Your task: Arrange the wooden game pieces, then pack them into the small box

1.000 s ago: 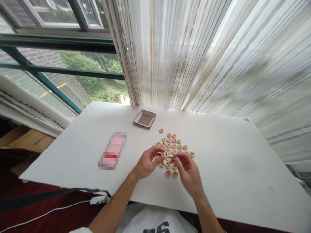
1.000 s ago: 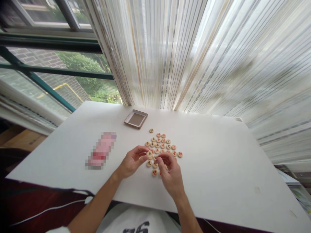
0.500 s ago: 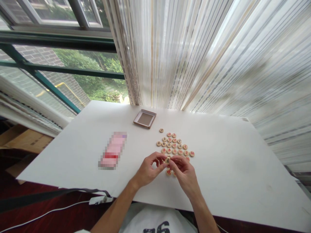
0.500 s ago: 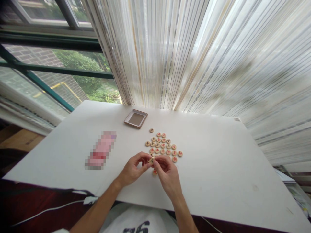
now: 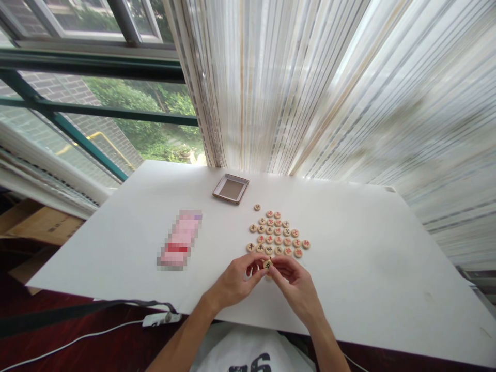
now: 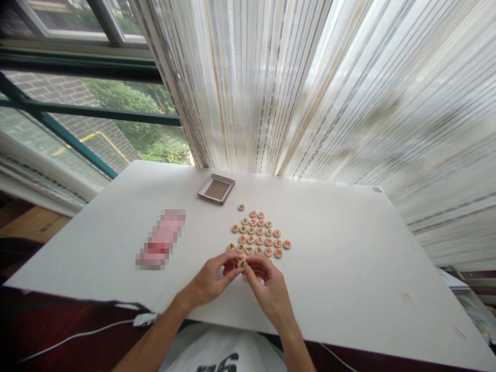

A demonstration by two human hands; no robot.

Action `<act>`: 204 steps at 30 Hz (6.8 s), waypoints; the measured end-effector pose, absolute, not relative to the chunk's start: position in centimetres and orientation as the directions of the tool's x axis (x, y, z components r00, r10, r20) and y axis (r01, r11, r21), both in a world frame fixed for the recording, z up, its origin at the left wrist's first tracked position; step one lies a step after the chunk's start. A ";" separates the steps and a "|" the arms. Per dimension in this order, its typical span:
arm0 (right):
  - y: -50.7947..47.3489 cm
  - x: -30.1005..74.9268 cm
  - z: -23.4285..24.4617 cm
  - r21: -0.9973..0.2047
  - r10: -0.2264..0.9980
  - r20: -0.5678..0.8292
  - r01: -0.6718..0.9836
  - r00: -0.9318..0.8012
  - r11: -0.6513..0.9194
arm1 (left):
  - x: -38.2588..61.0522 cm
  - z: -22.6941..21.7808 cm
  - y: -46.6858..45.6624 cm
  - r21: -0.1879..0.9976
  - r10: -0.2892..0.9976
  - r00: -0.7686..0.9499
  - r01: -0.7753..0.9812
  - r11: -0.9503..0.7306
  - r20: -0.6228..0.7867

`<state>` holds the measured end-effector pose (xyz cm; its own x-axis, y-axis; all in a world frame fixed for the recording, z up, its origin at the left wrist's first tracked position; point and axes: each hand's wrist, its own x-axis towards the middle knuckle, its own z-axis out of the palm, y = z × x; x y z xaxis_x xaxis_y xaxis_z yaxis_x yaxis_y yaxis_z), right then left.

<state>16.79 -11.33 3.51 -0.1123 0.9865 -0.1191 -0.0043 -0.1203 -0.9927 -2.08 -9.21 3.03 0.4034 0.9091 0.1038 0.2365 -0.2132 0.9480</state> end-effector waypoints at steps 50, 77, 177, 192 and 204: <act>-11.8 19.2 2.4 -0.988 0.989 -0.145 -0.053 -0.041 -0.147 | -2.0 2.0 -1.1 0.244 0.852 0.445 0.825 -0.510 0.276; -11.9 19.7 3.0 -0.983 0.983 -0.182 -0.037 0.018 -0.181 | -0.6 2.7 -0.2 0.189 0.826 0.488 0.816 -0.547 0.283; -11.0 16.1 3.6 -0.861 0.942 0.230 0.400 -0.244 0.314 | -1.3 3.0 -9.2 0.992 0.979 0.186 -0.072 0.104 -0.089; -10.3 16.8 4.4 -0.839 0.936 0.269 0.422 -0.225 0.343 | -3.1 2.2 -7.7 0.996 0.977 0.211 -0.072 0.046 -0.030; -10.5 24.4 2.3 -0.894 0.964 0.199 0.435 0.175 0.106 | -5.8 1.9 -3.7 0.997 0.999 0.018 -0.061 0.041 -0.039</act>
